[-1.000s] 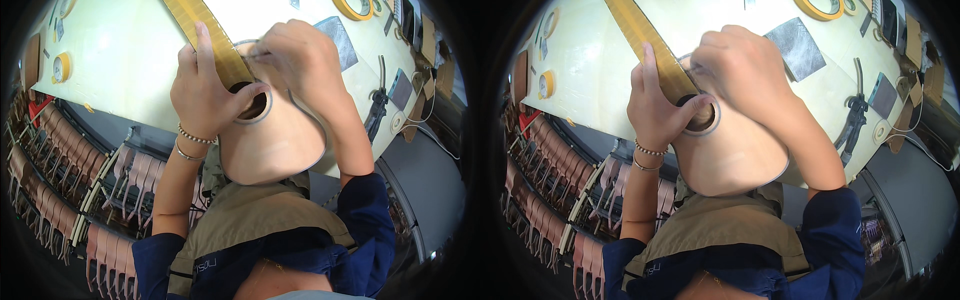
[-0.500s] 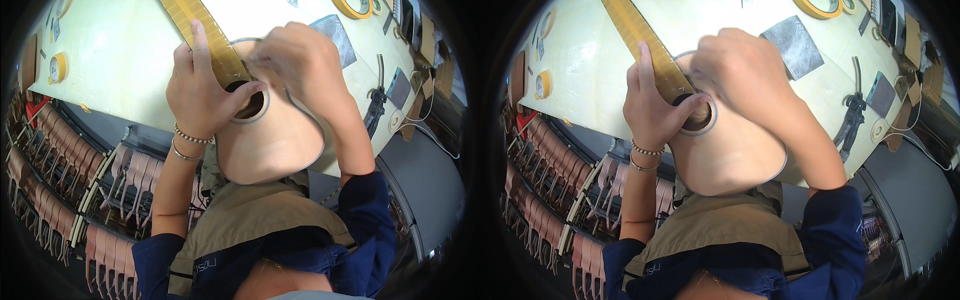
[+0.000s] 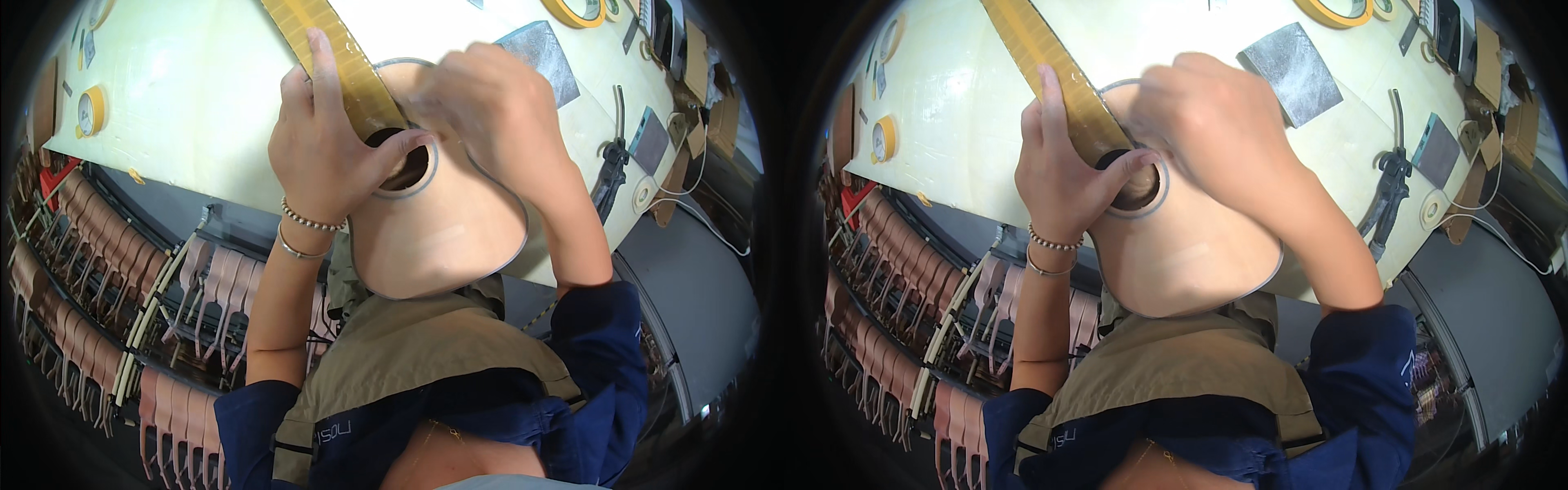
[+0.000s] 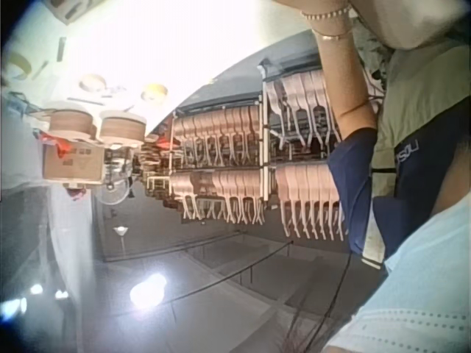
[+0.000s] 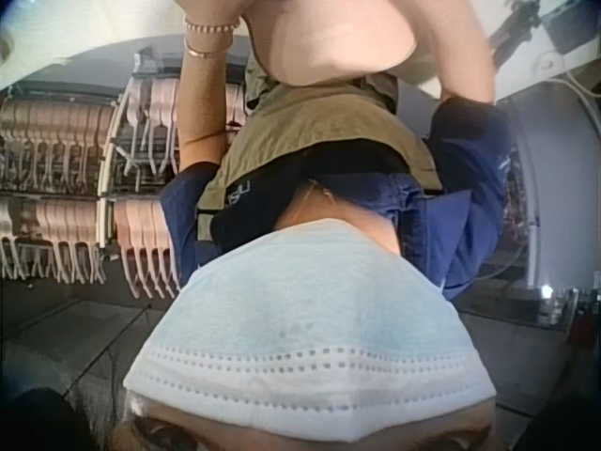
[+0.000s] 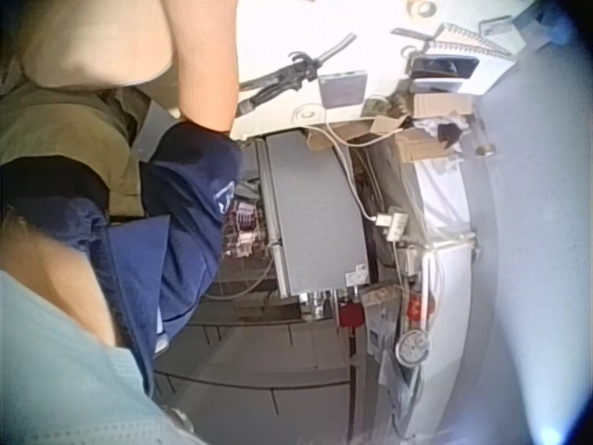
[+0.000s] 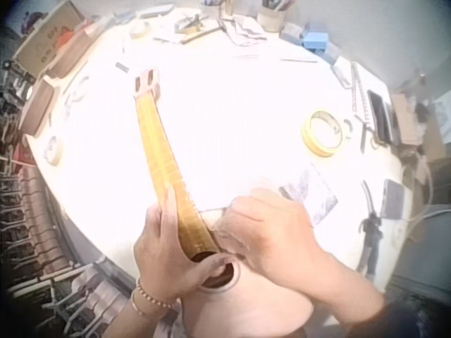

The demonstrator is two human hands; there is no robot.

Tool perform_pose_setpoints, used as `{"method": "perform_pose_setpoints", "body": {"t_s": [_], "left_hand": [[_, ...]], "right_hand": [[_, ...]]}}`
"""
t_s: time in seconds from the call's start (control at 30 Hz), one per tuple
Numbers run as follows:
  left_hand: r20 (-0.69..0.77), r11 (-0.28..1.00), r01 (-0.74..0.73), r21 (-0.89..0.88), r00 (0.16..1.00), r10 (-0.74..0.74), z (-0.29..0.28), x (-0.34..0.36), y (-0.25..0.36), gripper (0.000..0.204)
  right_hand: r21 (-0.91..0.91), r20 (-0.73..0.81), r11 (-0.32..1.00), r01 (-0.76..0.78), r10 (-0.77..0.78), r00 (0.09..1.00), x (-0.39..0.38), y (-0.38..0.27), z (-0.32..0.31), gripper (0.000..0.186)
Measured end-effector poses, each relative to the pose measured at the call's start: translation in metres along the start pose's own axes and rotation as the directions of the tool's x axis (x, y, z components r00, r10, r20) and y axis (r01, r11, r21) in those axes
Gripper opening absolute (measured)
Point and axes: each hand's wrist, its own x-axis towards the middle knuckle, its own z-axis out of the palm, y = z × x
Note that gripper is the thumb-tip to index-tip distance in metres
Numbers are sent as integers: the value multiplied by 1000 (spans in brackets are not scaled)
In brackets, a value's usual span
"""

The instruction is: The person sands the body of an acoustic guitar using a handheld electric sander and then hand-sands the edges with a sanding block. The person also uses a small tool to scrape or clean the edges around the soundhole.

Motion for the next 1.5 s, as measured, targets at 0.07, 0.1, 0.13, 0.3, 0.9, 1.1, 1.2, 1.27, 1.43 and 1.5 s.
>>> {"method": "perform_pose_setpoints", "body": {"t_s": [0.07,0.1,0.13,0.3,0.9,1.1,1.2,1.27,1.43,1.5], "left_hand": [[-60,999,-49,3,997,49,5,1,-4,135],[-88,997,-76,3,993,76,7,1,-5,135],[-99,997,-82,12,992,83,7,-1,-5,135],[-97,994,-104,12,990,105,9,1,-5,135],[-35,1000,4,25,999,-4,2,4,1,138],[-4,1000,12,11,1000,-12,1,6,4,139],[-9,1000,-2,9,1000,2,1,7,5,139],[-12,1000,-5,20,1000,5,0,7,3,140],[14,999,26,25,1000,-26,-1,6,4,141],[102,996,90,19,991,-92,-6,7,8,140]], "right_hand": [[16,65,1000,13,-14,998,-8,2,-7,7],[30,90,999,16,-18,996,-9,3,-10,7],[46,115,999,19,-25,993,-10,4,-12,7],[72,-92,997,-37,44,995,15,13,11,7],[8,58,1000,5,-6,998,-10,0,-6,7],[56,-39,998,28,-26,999,-1,12,0,6],[8,-55,1000,-3,4,998,3,3,3,4],[-22,2,1000,-1,1,1000,-4,-2,0,4],[64,78,996,55,-60,995,-12,10,-9,5],[64,-20,997,32,-31,999,-4,16,2,6]]}}
